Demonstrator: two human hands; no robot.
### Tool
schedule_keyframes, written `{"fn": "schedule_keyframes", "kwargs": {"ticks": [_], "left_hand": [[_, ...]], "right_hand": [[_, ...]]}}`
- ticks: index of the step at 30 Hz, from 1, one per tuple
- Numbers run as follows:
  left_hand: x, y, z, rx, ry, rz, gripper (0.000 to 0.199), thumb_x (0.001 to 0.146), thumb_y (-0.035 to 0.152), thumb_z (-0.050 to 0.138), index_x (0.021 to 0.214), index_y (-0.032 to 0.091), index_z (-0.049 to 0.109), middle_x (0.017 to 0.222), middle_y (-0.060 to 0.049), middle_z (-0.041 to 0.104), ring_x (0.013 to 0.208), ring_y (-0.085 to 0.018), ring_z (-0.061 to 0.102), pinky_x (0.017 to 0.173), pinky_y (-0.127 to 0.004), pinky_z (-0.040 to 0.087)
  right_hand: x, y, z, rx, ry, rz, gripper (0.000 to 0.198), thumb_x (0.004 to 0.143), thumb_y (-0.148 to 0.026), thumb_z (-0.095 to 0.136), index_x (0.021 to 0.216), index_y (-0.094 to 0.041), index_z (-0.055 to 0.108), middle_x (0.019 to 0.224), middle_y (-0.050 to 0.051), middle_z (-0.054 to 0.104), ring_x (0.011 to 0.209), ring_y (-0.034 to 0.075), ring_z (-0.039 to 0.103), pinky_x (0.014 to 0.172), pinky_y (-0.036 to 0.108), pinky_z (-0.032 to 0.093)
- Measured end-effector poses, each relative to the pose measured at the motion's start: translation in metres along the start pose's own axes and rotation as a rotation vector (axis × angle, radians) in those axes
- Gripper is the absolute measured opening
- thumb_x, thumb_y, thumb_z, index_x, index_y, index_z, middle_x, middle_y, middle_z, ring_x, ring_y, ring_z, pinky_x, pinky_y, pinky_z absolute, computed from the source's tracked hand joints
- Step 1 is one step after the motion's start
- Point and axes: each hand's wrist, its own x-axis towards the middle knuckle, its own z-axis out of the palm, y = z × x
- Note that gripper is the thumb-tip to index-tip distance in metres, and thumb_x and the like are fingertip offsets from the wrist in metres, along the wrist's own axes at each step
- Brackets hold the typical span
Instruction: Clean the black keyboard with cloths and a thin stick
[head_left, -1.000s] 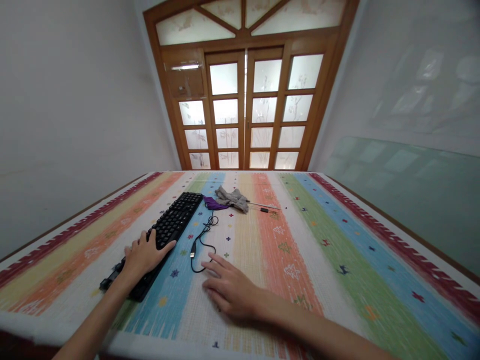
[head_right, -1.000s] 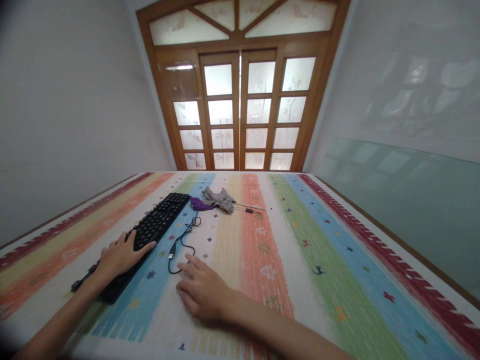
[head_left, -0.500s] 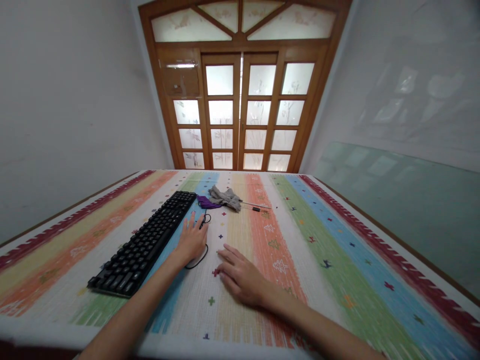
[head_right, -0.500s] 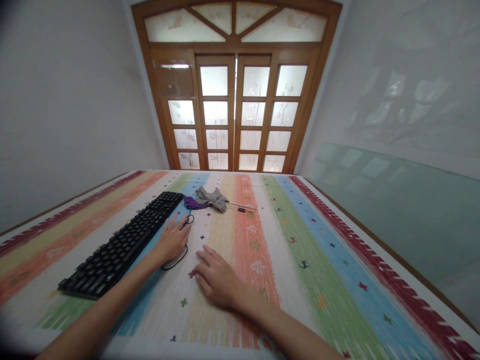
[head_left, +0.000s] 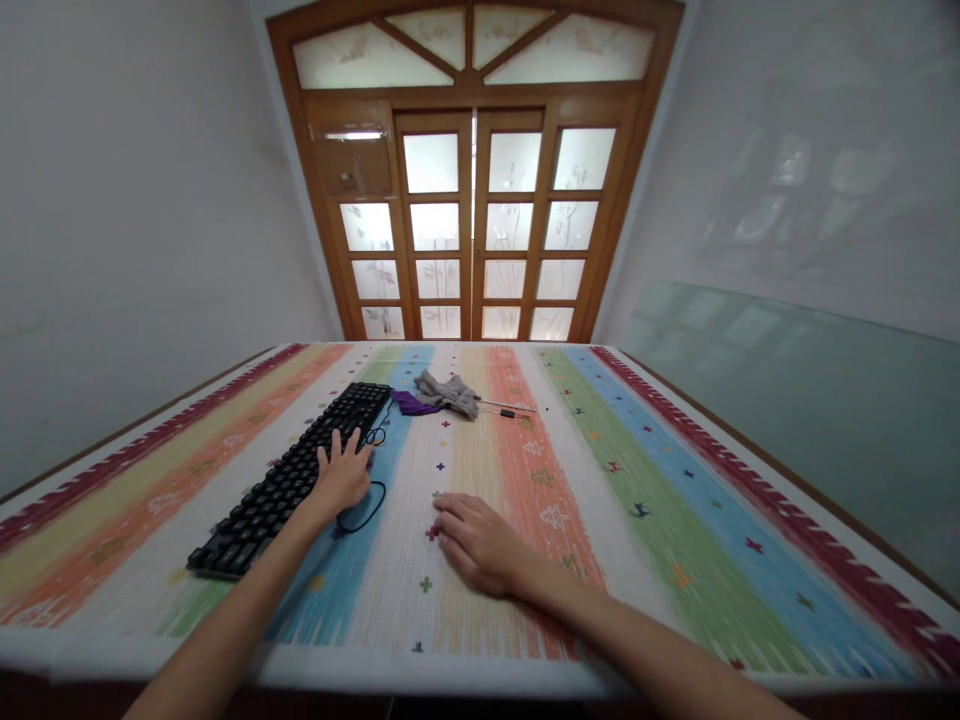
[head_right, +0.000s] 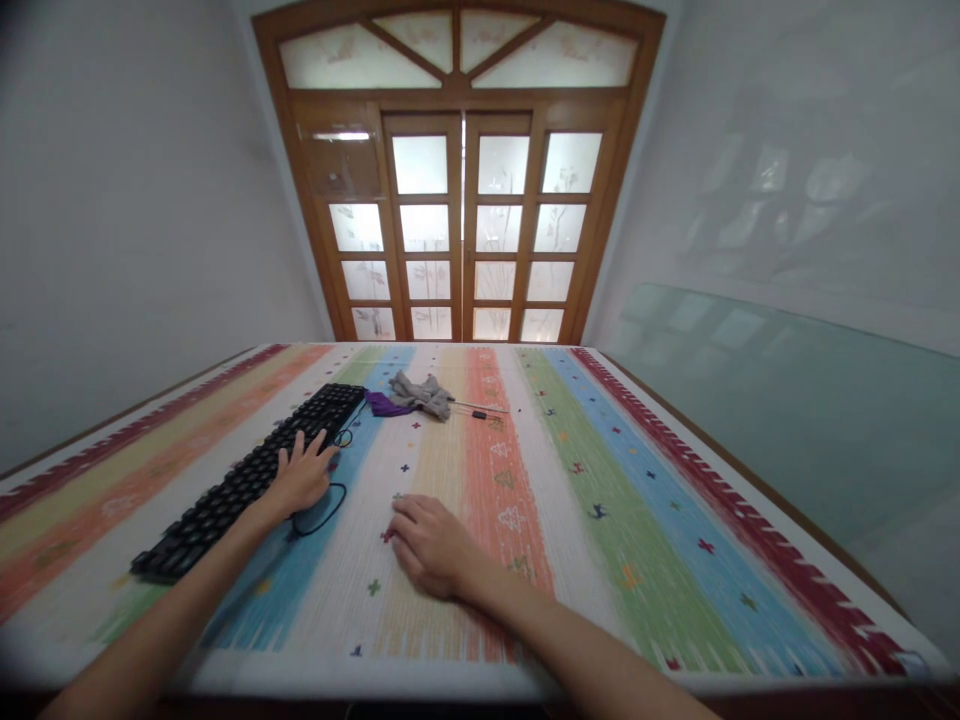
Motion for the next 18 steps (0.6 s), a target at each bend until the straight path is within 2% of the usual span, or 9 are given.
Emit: {"fn": "schedule_keyframes", "kwargs": {"ticks": [3,8,15,18], "left_hand": [[-0.001,0.007,-0.003,-0.043,-0.011,0.052,0.054,0.085,0.016,0.044,0.137,0.018,0.058,0.164,-0.014,0.026,0.151,-0.045,0.012,0.113,-0.072,0.023],[-0.005,0.016,-0.005,-0.042,-0.054,0.097,0.049,0.088,0.024,0.045,0.133,0.016,0.062,0.164,-0.015,0.024,0.151,-0.045,0.007,0.114,-0.073,0.016],[-0.011,0.013,-0.005,0.028,-0.069,0.144,0.054,0.085,0.013,0.043,0.136,0.015,0.059,0.165,-0.016,0.021,0.150,-0.046,0.004,0.113,-0.074,0.015],[-0.013,0.016,-0.007,0.058,-0.077,0.145,0.063,0.079,0.004,0.040,0.140,0.013,0.054,0.165,-0.017,0.019,0.150,-0.046,0.002,0.113,-0.074,0.017]], "right_hand": [[0.000,0.001,0.001,-0.006,0.004,0.001,0.028,0.098,-0.022,0.043,0.111,-0.016,0.066,0.130,0.013,0.064,0.127,0.021,0.054,0.111,0.041,0.040],[0.000,0.001,0.002,-0.011,0.003,0.035,0.028,0.099,-0.023,0.043,0.112,-0.016,0.067,0.131,0.012,0.065,0.129,0.021,0.053,0.111,0.040,0.039],[0.001,-0.002,-0.004,0.009,-0.019,0.049,0.029,0.099,-0.022,0.043,0.112,-0.015,0.068,0.132,0.011,0.065,0.130,0.020,0.052,0.111,0.037,0.039],[0.001,-0.001,-0.003,0.017,-0.011,0.043,0.027,0.098,-0.020,0.044,0.111,-0.015,0.068,0.130,0.011,0.066,0.129,0.020,0.053,0.111,0.037,0.039]]}}
